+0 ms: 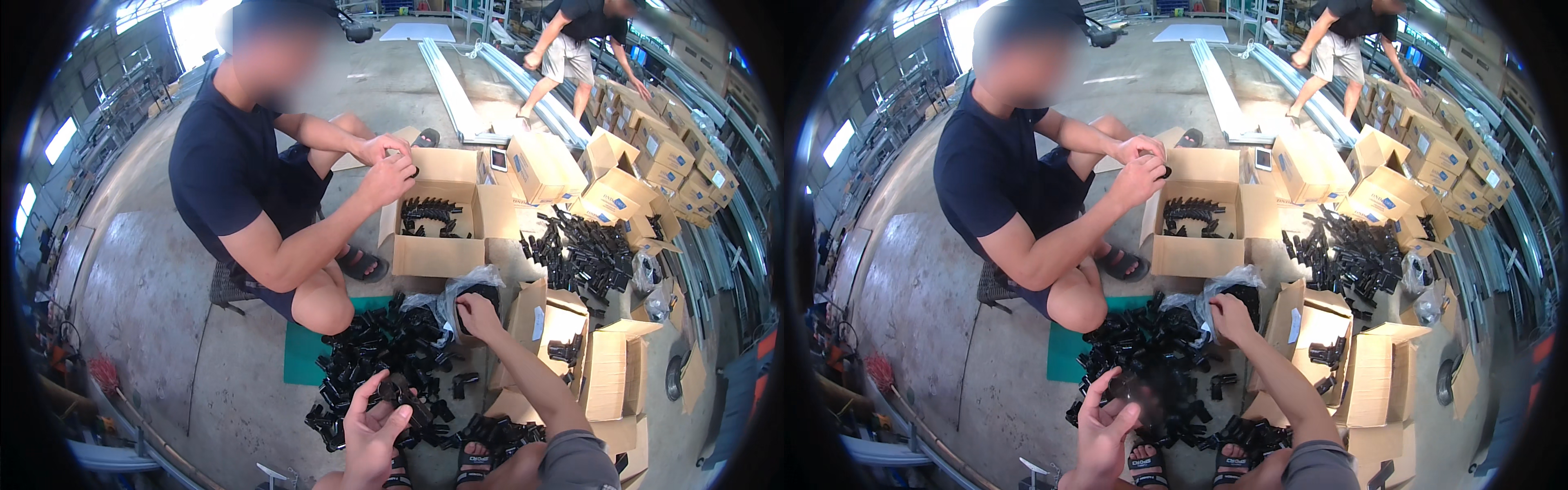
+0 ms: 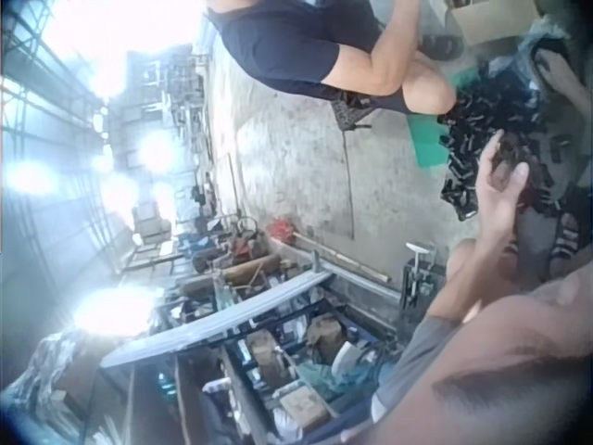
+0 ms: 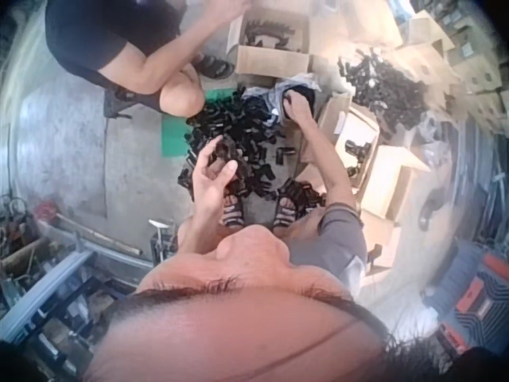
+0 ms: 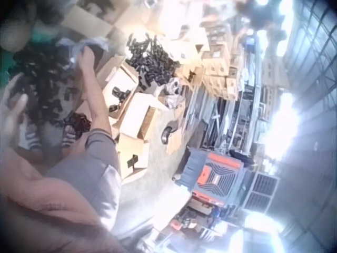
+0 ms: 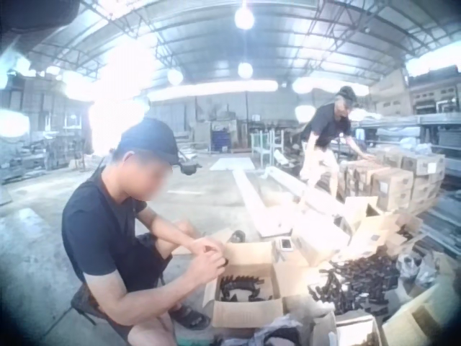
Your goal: The person sorts small black plastic components by picking them up from a pile and placing them into cardboard boxes.
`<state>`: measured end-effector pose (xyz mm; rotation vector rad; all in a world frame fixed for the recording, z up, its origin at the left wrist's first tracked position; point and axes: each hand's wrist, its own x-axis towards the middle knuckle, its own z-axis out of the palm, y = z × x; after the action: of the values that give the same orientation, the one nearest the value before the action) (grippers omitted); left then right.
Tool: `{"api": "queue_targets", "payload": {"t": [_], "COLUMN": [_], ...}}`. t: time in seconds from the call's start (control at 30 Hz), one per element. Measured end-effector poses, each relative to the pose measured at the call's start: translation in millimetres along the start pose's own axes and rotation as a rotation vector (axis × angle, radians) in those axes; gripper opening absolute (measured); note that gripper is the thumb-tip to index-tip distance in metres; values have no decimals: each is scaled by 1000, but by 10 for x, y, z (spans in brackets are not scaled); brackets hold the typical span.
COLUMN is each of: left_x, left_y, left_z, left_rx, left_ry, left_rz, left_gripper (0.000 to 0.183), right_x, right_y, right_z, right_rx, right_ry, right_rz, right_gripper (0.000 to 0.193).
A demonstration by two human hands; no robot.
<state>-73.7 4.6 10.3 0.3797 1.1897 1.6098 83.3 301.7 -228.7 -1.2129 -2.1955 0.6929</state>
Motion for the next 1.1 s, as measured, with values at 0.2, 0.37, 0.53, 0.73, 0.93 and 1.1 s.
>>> {"api": "queue_targets", "payload": {"t": [0.2, 0.37, 0.53, 0.73, 0.93, 1.1], "left_x": [99, -36, -194, -269, -325, -318], "left_y": [-111, -14, -38, -47, -67, -80], "left_z": [29, 85, 78, 130, 166, 145], "left_rx": [-146, -252, -275, -168, -73, -22], "left_ry": [-123, -319, -399, -465, -476, -463], "left_rz": [17, 54, 86, 161, 201, 258], "left_gripper": [63, 67, 67, 66, 67, 65], "right_x": [-619, -1175, -1538, -1742, -1794, -1829], "right_y": [-1979, -2749, -2958, -2942, -2887, -2785], "right_z": [-1282, -1760, -1966, -1983, -1870, -1684], "right_rx": [731, 865, 702, 524, 500, 789], "right_ry": [-151, -310, -193, -3, 55, 61], "right_rz": [134, 35, 45, -46, -68, 137], "right_gripper": [18, 19, 20, 15, 15, 13]}}
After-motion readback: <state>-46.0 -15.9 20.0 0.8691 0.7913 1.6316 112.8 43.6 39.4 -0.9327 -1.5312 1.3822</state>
